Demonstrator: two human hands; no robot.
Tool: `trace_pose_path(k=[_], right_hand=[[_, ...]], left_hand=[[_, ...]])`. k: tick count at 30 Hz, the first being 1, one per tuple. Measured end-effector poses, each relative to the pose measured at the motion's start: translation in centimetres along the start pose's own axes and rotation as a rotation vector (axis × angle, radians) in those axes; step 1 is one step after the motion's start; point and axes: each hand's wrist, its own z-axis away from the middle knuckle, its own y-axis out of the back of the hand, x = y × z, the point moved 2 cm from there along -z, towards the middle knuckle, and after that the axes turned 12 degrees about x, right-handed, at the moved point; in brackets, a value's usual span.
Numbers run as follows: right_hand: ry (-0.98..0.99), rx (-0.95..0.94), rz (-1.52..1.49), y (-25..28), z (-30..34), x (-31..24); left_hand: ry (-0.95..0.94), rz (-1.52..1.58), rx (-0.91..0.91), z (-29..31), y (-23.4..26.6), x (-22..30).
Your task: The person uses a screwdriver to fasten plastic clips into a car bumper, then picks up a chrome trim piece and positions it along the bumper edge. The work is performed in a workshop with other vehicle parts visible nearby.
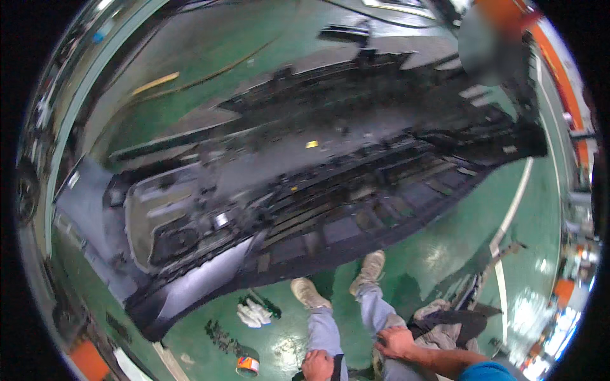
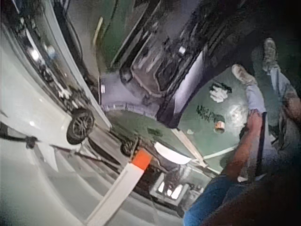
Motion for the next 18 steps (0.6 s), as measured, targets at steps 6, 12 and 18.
trace_pose_path(k=[6,12,18], right_hand=[[-0.081,-0.022,-0.04,-0.3,0.3,1.7],[-0.125,0.085,-0.09,-1.0,1.6,3.0],[-0.172,0.15,-0.129,-1.5,2.3,3.0]], left_hand=[[-0.157,-0.045,0.13,-1.3,-0.1,0.5],[-0.242,-0.227,-0.016,-2.7,-1.0,1.0],[-0.203,-0.263,-0.117,-2.7,0.4,2.6]])
